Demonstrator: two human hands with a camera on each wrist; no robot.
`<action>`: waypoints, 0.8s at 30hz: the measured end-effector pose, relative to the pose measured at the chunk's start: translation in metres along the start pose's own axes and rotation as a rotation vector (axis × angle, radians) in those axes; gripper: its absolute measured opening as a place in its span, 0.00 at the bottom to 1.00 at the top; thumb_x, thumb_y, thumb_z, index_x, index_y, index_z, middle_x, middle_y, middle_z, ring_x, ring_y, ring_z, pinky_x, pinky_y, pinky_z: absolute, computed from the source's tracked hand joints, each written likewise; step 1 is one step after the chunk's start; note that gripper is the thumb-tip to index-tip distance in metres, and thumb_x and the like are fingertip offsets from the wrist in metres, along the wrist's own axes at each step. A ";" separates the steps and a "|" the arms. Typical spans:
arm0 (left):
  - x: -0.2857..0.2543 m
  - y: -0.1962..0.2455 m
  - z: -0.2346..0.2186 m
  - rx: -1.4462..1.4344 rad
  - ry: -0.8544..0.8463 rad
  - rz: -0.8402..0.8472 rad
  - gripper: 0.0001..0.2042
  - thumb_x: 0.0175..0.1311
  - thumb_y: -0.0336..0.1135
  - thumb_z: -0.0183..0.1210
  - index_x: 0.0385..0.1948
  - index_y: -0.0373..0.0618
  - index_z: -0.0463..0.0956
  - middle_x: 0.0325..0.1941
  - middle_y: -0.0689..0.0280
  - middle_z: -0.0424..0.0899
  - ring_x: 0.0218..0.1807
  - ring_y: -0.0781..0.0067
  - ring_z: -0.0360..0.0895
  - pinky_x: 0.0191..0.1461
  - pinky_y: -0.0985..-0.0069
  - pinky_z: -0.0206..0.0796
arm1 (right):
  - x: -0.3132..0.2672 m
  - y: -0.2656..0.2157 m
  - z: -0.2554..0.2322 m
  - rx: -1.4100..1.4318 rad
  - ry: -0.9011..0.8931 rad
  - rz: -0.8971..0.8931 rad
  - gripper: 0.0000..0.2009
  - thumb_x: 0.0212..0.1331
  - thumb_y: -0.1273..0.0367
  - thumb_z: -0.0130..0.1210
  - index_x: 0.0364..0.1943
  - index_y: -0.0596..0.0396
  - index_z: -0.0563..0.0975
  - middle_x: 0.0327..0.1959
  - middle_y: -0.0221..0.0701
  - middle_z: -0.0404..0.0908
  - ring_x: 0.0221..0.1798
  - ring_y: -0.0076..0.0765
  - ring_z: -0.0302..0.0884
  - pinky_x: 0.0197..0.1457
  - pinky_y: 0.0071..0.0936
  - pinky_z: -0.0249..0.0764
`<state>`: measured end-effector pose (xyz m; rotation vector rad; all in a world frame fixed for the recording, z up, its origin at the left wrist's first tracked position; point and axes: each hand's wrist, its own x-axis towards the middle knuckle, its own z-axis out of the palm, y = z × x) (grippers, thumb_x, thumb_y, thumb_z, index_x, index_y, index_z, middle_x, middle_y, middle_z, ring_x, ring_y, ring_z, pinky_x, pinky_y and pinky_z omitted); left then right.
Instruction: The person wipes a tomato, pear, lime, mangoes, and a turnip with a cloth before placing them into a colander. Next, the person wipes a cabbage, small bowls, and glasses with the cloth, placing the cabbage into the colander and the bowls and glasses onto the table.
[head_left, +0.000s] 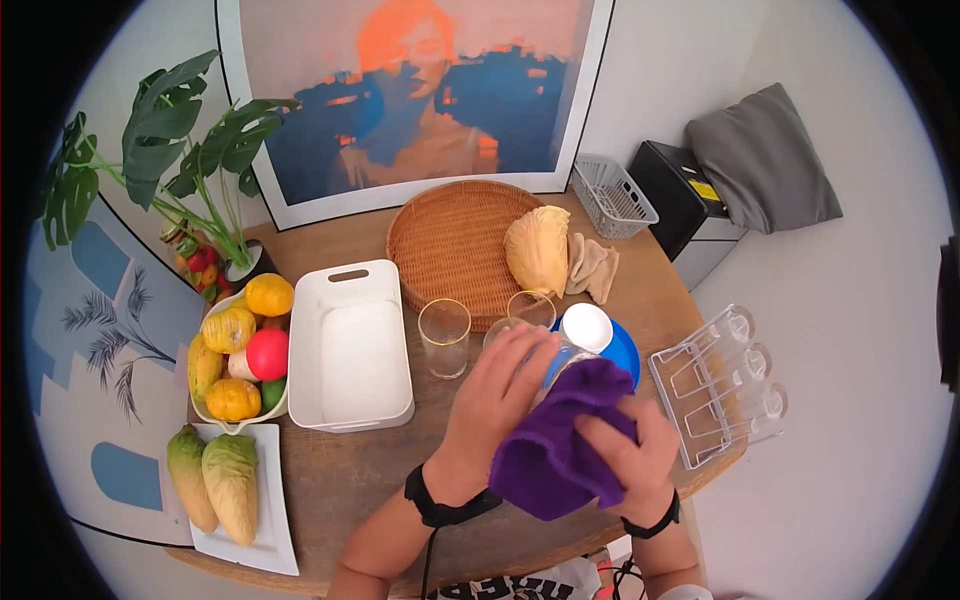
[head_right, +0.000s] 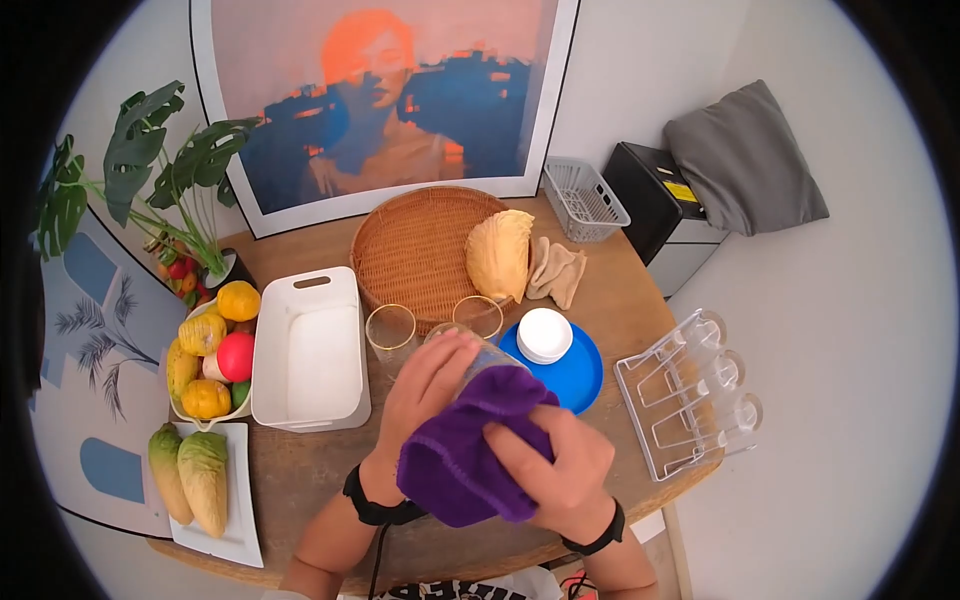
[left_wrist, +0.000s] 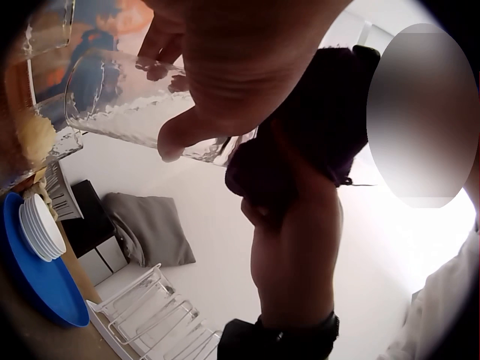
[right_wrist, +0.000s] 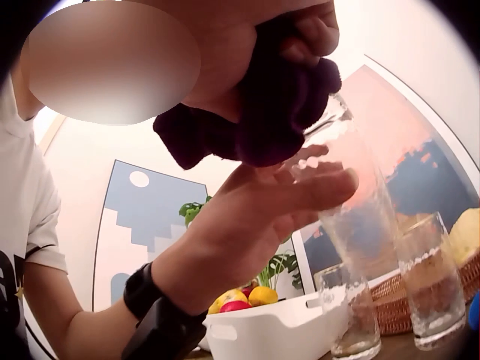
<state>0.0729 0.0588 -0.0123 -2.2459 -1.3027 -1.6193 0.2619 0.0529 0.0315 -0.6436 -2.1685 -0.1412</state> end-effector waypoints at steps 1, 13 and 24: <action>0.002 0.004 -0.005 -0.021 -0.028 -0.014 0.31 0.48 0.27 0.62 0.60 0.38 0.69 0.59 0.53 0.73 0.62 0.46 0.70 0.65 0.57 0.65 | 0.005 0.005 -0.004 -0.006 -0.009 0.020 0.20 0.40 0.64 0.65 0.43 0.48 0.82 0.37 0.38 0.79 0.31 0.41 0.80 0.31 0.31 0.75; 0.004 0.021 -0.018 -0.478 -0.127 0.031 0.33 0.40 0.18 0.64 0.57 0.39 0.72 0.61 0.52 0.72 0.66 0.44 0.68 0.71 0.55 0.60 | -0.007 0.038 -0.003 0.764 0.147 0.624 0.25 0.45 0.69 0.71 0.47 0.65 0.76 0.43 0.35 0.83 0.44 0.27 0.80 0.51 0.25 0.74; 0.002 0.012 -0.017 -0.864 0.040 -0.043 0.37 0.45 0.30 0.76 0.60 0.38 0.65 0.59 0.50 0.73 0.64 0.44 0.71 0.68 0.47 0.63 | 0.008 0.051 0.023 0.960 0.281 0.761 0.17 0.53 0.73 0.66 0.47 0.64 0.78 0.43 0.34 0.84 0.46 0.25 0.80 0.52 0.25 0.75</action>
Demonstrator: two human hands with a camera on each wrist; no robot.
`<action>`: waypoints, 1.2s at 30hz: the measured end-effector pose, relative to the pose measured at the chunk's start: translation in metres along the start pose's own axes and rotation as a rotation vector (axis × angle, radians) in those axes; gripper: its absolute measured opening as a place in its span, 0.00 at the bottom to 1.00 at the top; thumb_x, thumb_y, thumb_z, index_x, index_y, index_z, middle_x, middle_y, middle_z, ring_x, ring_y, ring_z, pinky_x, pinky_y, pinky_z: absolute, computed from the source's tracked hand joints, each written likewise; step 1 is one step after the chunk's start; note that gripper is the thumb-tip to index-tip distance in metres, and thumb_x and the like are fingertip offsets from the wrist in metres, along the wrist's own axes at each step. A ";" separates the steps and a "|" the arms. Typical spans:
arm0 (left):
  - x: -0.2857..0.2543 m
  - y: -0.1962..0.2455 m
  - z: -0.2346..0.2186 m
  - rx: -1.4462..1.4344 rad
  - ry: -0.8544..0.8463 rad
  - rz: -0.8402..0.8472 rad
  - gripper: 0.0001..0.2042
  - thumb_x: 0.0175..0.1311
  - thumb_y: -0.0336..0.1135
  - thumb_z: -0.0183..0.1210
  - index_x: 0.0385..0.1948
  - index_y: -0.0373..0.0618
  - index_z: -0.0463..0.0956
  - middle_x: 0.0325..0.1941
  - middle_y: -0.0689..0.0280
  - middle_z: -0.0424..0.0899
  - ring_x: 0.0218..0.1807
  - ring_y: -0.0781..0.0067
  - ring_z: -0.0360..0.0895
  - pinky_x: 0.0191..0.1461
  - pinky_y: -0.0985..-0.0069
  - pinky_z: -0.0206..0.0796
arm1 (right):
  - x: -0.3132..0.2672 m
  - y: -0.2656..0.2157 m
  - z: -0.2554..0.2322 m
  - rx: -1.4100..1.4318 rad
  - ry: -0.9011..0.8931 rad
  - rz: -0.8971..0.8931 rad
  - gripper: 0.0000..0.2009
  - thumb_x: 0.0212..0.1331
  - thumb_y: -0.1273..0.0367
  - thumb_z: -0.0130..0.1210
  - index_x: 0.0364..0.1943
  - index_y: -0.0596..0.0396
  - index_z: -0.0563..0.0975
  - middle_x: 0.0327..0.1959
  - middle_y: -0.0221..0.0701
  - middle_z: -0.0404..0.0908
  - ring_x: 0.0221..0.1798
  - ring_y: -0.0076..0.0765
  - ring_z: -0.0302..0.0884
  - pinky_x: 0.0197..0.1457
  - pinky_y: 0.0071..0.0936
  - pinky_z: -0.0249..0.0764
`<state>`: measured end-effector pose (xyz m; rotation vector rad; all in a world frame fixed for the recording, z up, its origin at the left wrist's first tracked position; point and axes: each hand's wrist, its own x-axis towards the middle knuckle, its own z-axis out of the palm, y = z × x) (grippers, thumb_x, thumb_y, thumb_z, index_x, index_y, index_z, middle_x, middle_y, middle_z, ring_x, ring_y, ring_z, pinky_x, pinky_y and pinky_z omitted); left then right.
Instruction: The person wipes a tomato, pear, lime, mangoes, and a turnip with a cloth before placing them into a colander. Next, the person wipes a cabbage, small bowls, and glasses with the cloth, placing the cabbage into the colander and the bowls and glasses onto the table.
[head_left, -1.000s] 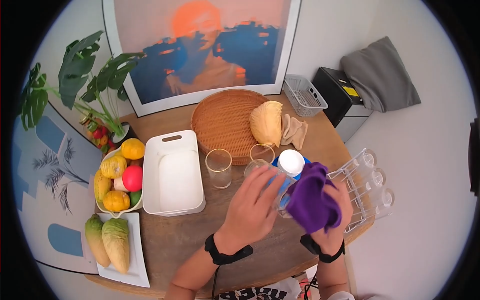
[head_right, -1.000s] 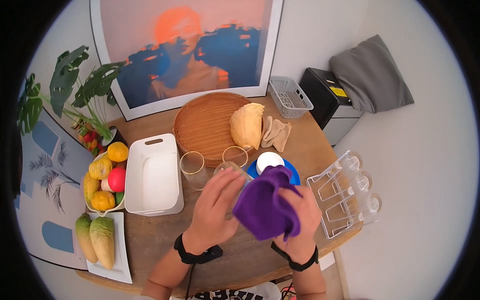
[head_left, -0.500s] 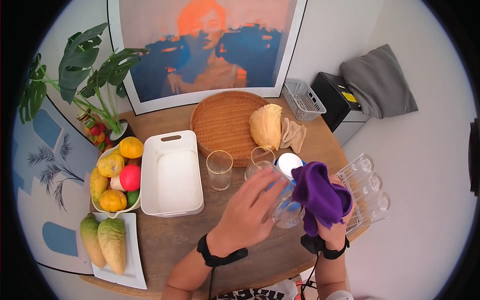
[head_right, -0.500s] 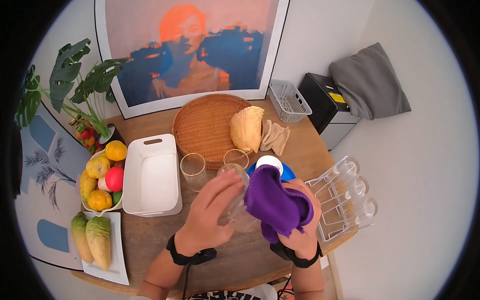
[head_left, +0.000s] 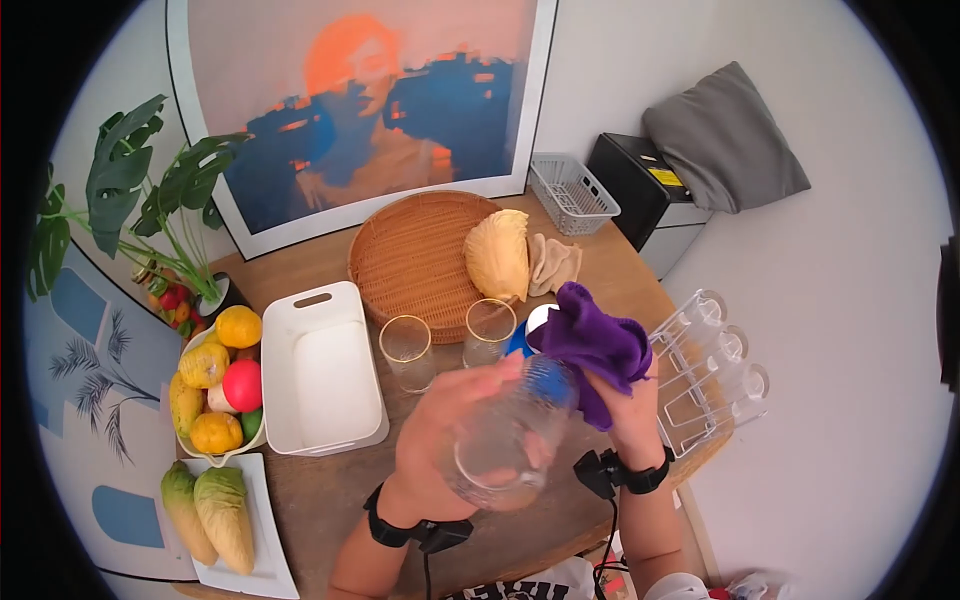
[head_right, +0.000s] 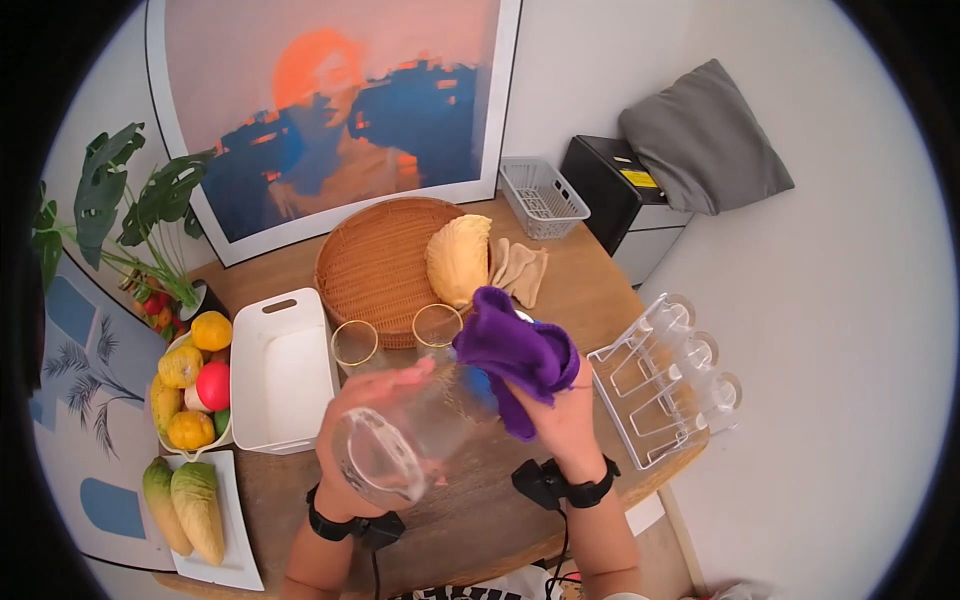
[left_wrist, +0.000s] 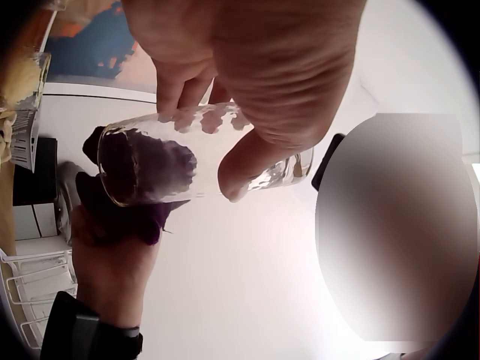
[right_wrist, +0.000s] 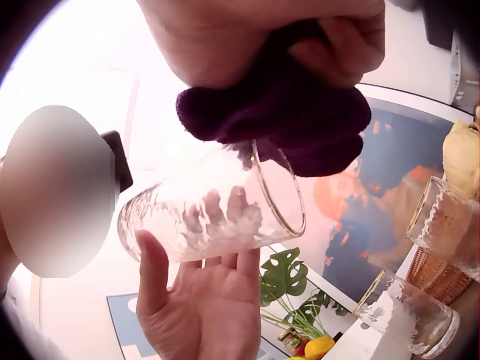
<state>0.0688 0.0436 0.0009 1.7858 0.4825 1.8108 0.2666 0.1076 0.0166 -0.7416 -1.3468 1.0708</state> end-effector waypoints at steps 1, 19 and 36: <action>0.000 -0.002 -0.001 0.047 0.022 -0.015 0.37 0.44 0.30 0.76 0.60 0.38 0.65 0.59 0.50 0.73 0.64 0.47 0.71 0.67 0.50 0.64 | -0.002 -0.006 0.001 -0.145 -0.022 -0.059 0.17 0.51 0.73 0.66 0.46 0.64 0.78 0.42 0.35 0.84 0.44 0.26 0.80 0.51 0.26 0.75; -0.004 -0.002 0.004 0.220 -0.095 -0.497 0.39 0.47 0.30 0.74 0.64 0.40 0.62 0.60 0.57 0.75 0.61 0.65 0.75 0.62 0.69 0.68 | -0.008 -0.023 0.010 -0.153 -0.222 -0.204 0.21 0.45 0.67 0.64 0.44 0.66 0.78 0.41 0.37 0.80 0.43 0.33 0.78 0.51 0.29 0.72; 0.001 -0.019 0.018 -0.404 0.373 -0.624 0.47 0.56 0.15 0.63 0.73 0.49 0.41 0.71 0.52 0.55 0.68 0.60 0.65 0.65 0.63 0.69 | -0.011 0.002 0.011 -0.582 0.027 -0.176 0.19 0.42 0.77 0.64 0.43 0.61 0.78 0.37 0.38 0.79 0.40 0.43 0.80 0.45 0.30 0.74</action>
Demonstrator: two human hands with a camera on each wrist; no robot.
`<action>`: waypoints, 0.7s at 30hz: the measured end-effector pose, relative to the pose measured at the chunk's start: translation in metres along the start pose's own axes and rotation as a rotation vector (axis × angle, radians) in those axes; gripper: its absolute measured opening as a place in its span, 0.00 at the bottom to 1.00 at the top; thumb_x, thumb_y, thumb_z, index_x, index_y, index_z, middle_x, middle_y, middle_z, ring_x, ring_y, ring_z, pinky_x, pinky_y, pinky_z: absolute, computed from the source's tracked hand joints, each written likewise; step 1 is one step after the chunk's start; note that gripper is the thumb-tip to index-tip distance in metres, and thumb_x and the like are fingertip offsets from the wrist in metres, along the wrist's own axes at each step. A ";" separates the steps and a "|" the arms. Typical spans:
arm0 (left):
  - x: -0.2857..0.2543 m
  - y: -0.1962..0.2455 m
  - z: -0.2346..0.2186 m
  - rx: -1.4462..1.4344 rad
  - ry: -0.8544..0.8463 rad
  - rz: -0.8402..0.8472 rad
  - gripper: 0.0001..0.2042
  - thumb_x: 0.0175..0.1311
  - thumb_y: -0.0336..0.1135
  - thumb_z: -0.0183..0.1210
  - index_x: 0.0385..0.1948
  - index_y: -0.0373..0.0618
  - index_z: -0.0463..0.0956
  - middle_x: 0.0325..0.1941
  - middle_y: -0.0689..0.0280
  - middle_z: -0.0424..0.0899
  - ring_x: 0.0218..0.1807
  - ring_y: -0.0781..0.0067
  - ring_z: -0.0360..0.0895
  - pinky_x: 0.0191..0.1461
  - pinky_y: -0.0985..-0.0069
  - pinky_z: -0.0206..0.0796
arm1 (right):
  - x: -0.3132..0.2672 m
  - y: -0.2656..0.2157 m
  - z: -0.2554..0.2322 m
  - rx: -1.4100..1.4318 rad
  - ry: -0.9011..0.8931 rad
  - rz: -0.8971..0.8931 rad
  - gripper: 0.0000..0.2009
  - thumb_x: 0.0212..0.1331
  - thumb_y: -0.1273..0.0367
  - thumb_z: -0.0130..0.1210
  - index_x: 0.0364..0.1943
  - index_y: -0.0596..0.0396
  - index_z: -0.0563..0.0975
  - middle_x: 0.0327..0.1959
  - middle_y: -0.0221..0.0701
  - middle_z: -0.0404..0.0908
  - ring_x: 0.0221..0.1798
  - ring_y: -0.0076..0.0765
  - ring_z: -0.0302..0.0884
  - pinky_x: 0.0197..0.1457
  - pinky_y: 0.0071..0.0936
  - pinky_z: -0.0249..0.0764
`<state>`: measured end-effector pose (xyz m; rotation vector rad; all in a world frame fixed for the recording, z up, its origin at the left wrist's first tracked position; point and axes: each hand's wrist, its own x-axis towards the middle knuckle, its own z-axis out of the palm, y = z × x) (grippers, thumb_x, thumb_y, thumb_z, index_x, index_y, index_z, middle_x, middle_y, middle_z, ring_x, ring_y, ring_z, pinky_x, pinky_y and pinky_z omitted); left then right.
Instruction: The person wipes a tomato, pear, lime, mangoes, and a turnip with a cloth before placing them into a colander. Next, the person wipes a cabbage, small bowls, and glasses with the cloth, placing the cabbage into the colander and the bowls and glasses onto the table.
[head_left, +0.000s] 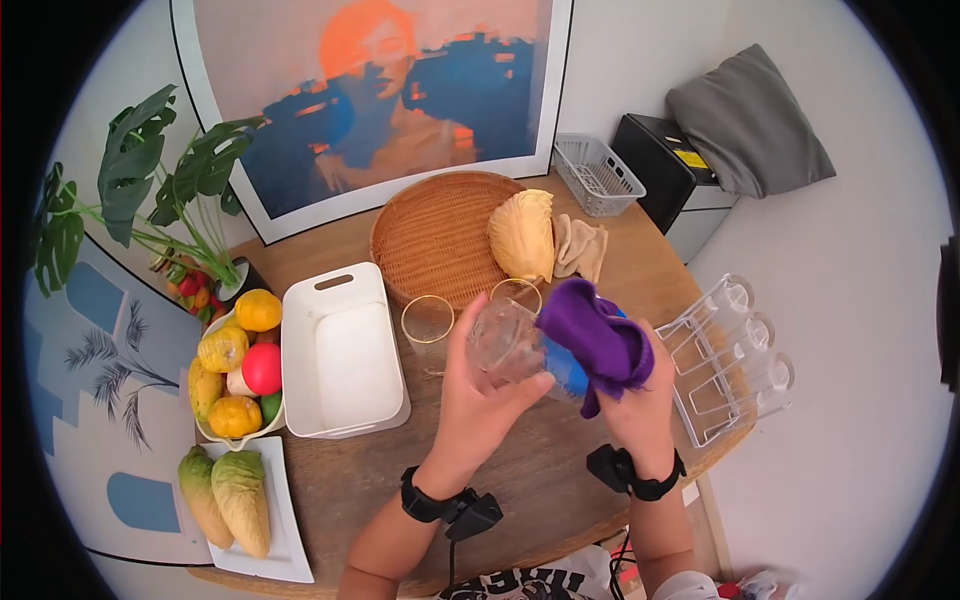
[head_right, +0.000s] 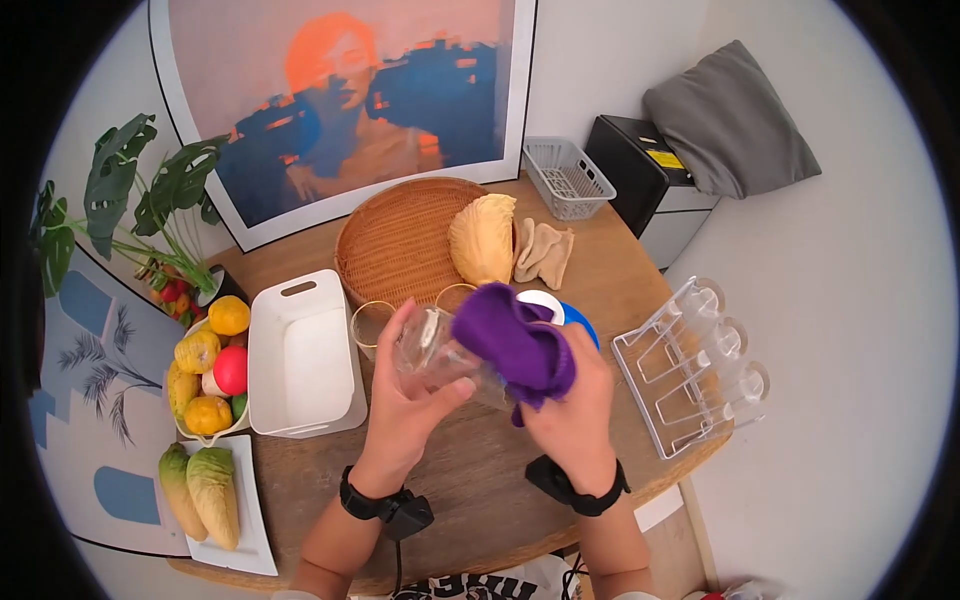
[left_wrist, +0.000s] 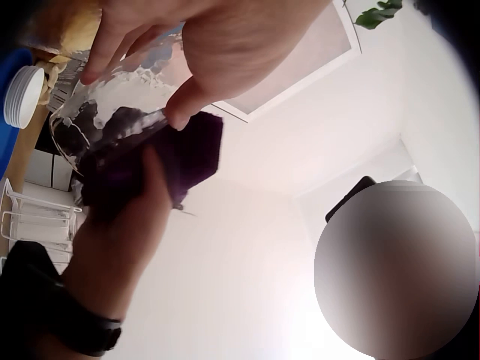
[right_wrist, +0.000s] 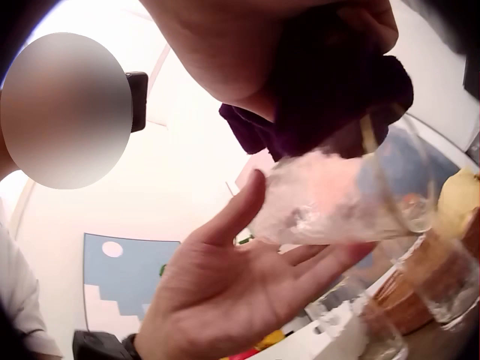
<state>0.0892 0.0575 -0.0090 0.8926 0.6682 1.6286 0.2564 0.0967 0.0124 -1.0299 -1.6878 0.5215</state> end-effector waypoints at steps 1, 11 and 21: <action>0.000 -0.001 0.001 0.056 -0.036 0.034 0.45 0.56 0.16 0.63 0.73 0.47 0.42 0.71 0.53 0.55 0.68 0.61 0.65 0.65 0.63 0.70 | 0.003 -0.009 0.004 0.006 -0.040 -0.064 0.20 0.41 0.77 0.65 0.44 0.59 0.78 0.37 0.39 0.79 0.40 0.46 0.79 0.45 0.30 0.74; 0.005 -0.014 -0.021 0.058 -0.076 -0.116 0.43 0.54 0.15 0.64 0.70 0.45 0.47 0.72 0.58 0.54 0.70 0.61 0.62 0.68 0.65 0.67 | 0.016 -0.033 0.012 -0.039 -0.182 -0.346 0.24 0.36 0.75 0.66 0.46 0.53 0.79 0.37 0.39 0.76 0.40 0.50 0.77 0.41 0.34 0.74; -0.002 -0.003 -0.002 -0.048 0.085 -0.054 0.35 0.69 0.26 0.54 0.72 0.56 0.42 0.67 0.49 0.64 0.65 0.57 0.70 0.63 0.55 0.69 | -0.008 0.001 -0.017 -0.273 -0.044 -0.209 0.26 0.36 0.74 0.68 0.48 0.55 0.78 0.42 0.43 0.75 0.43 0.54 0.78 0.43 0.37 0.76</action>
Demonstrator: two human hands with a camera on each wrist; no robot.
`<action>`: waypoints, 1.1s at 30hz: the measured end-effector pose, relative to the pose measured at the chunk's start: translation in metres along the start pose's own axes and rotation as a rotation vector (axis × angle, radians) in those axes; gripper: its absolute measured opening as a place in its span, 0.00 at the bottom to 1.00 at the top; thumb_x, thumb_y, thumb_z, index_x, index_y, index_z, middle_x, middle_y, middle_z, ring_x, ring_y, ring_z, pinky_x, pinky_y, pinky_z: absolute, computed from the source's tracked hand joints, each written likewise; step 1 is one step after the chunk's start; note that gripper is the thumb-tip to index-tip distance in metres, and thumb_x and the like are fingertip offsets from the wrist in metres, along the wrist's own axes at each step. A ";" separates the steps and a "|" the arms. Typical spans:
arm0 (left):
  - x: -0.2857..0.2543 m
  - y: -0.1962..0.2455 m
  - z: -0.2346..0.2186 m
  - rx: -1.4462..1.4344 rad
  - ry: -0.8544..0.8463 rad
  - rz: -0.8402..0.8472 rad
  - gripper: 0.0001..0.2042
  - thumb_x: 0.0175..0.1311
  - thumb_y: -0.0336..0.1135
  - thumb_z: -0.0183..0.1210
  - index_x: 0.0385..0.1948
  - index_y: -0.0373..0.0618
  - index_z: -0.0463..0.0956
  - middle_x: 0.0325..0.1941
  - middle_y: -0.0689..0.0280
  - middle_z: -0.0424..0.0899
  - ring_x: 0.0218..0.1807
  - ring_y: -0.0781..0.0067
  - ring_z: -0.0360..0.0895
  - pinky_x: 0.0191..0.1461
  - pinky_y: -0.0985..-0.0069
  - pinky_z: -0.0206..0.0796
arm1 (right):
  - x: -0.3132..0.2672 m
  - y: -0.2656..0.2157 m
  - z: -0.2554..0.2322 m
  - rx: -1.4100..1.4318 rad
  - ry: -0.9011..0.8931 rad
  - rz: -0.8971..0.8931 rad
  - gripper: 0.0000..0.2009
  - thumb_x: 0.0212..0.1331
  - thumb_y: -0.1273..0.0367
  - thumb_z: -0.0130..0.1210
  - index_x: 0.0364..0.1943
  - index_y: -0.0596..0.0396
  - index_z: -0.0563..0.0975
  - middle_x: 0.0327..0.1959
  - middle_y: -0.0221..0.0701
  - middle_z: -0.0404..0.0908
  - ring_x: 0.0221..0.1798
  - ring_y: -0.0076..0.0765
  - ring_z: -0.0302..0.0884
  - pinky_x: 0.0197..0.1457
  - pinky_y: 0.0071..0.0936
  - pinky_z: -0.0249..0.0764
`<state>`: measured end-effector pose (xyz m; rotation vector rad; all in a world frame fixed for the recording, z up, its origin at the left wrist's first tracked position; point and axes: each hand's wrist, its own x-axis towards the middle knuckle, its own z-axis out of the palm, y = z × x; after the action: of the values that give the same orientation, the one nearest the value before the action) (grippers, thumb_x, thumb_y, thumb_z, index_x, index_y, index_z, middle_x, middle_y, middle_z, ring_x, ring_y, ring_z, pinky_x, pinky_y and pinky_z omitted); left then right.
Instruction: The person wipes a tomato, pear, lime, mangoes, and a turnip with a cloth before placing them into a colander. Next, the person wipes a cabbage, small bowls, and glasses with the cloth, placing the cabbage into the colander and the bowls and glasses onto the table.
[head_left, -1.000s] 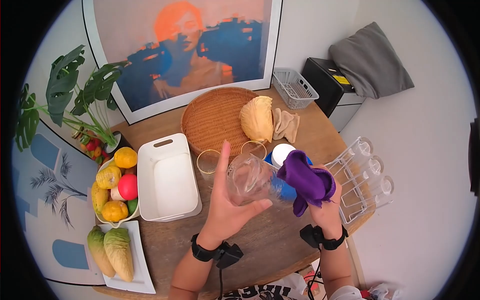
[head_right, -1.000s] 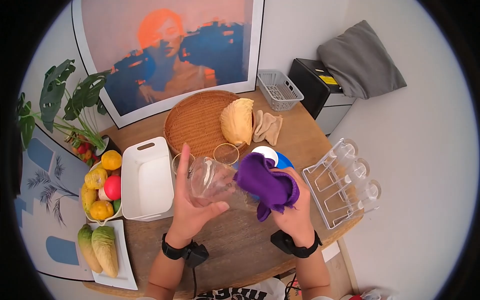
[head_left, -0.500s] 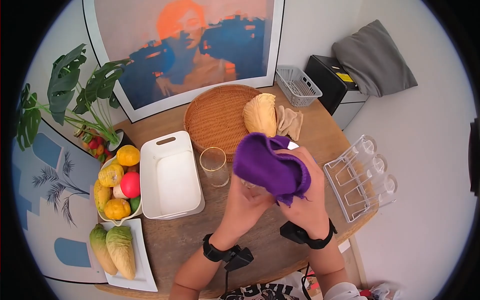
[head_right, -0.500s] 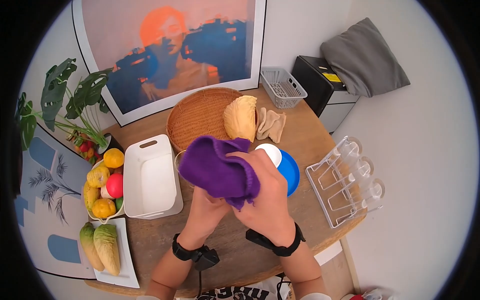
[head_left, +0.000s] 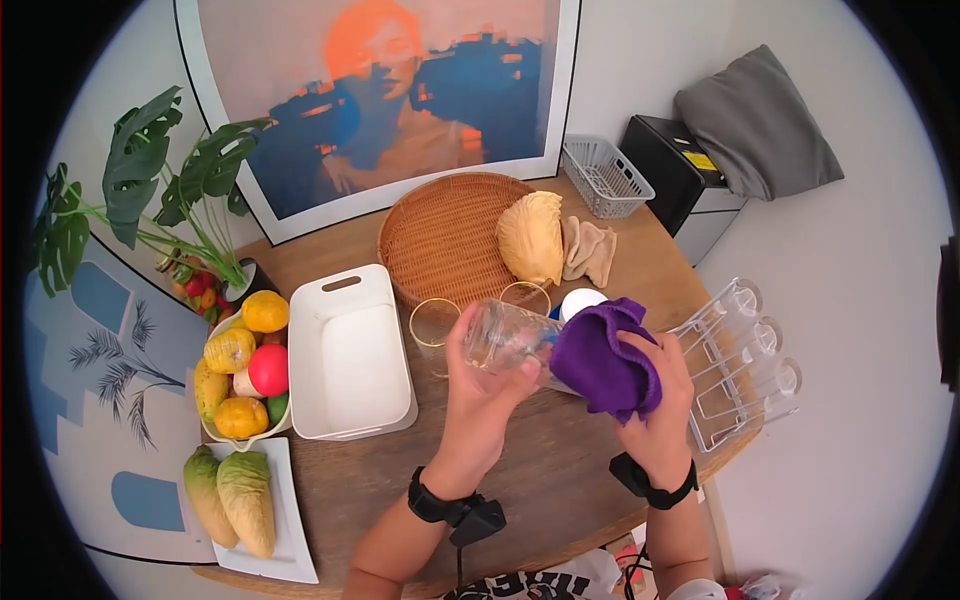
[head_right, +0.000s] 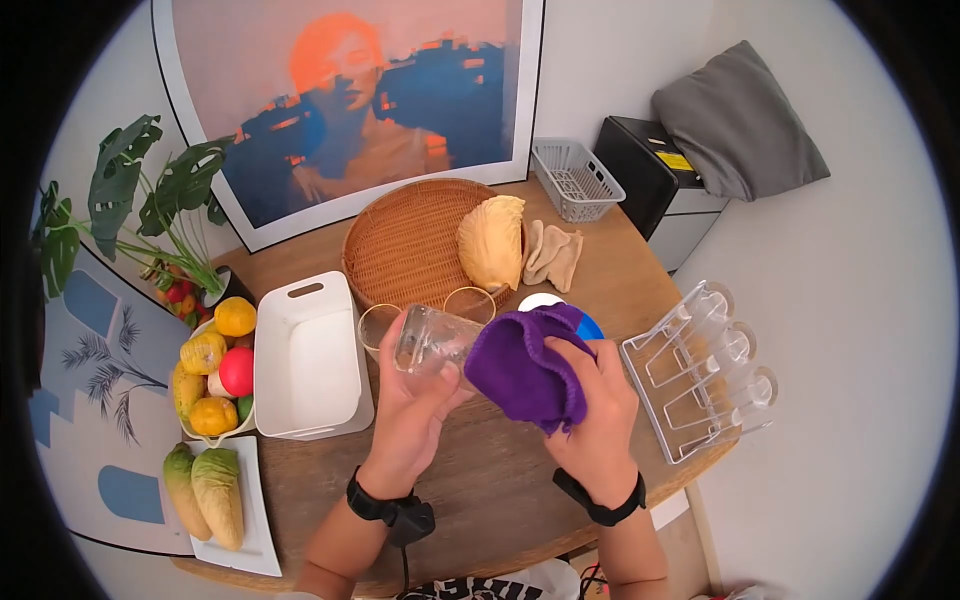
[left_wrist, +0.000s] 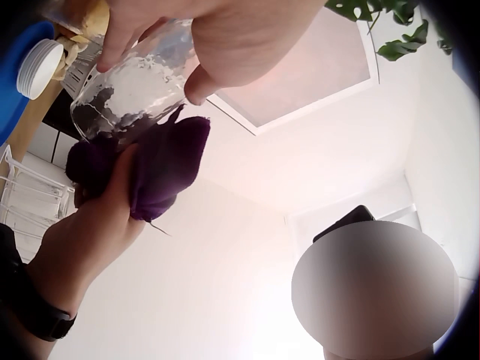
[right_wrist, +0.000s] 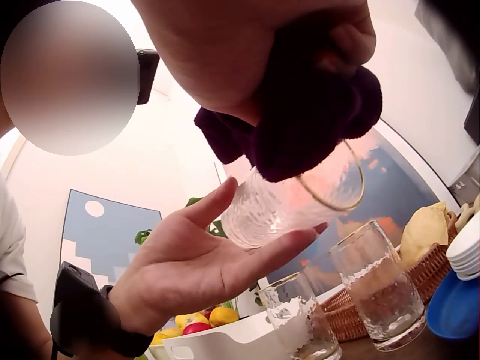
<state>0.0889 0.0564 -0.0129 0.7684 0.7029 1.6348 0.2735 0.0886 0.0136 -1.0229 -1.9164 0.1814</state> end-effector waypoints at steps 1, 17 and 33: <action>0.000 0.001 0.002 -0.032 -0.006 -0.039 0.33 0.71 0.31 0.53 0.72 0.55 0.42 0.67 0.50 0.64 0.65 0.56 0.70 0.63 0.54 0.69 | 0.000 -0.003 0.001 0.000 0.002 0.001 0.26 0.36 0.74 0.68 0.48 0.55 0.78 0.42 0.43 0.75 0.43 0.54 0.78 0.43 0.37 0.76; -0.002 -0.014 -0.007 0.025 -0.037 0.002 0.19 0.69 0.34 0.52 0.55 0.48 0.54 0.60 0.56 0.69 0.60 0.55 0.75 0.58 0.52 0.73 | 0.016 -0.010 -0.003 -0.209 0.027 -0.073 0.31 0.38 0.62 0.71 0.52 0.56 0.77 0.47 0.46 0.72 0.47 0.54 0.75 0.49 0.42 0.74; -0.001 -0.002 -0.001 0.010 0.034 0.008 0.17 0.73 0.36 0.48 0.57 0.39 0.61 0.60 0.56 0.73 0.60 0.64 0.76 0.62 0.60 0.72 | 0.016 -0.003 0.002 -0.390 0.103 -0.179 0.32 0.38 0.70 0.63 0.58 0.48 0.77 0.52 0.46 0.70 0.49 0.52 0.70 0.53 0.42 0.69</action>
<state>0.0894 0.0556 -0.0156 0.7526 0.7336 1.6556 0.2668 0.0982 0.0247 -1.0790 -1.9780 -0.3545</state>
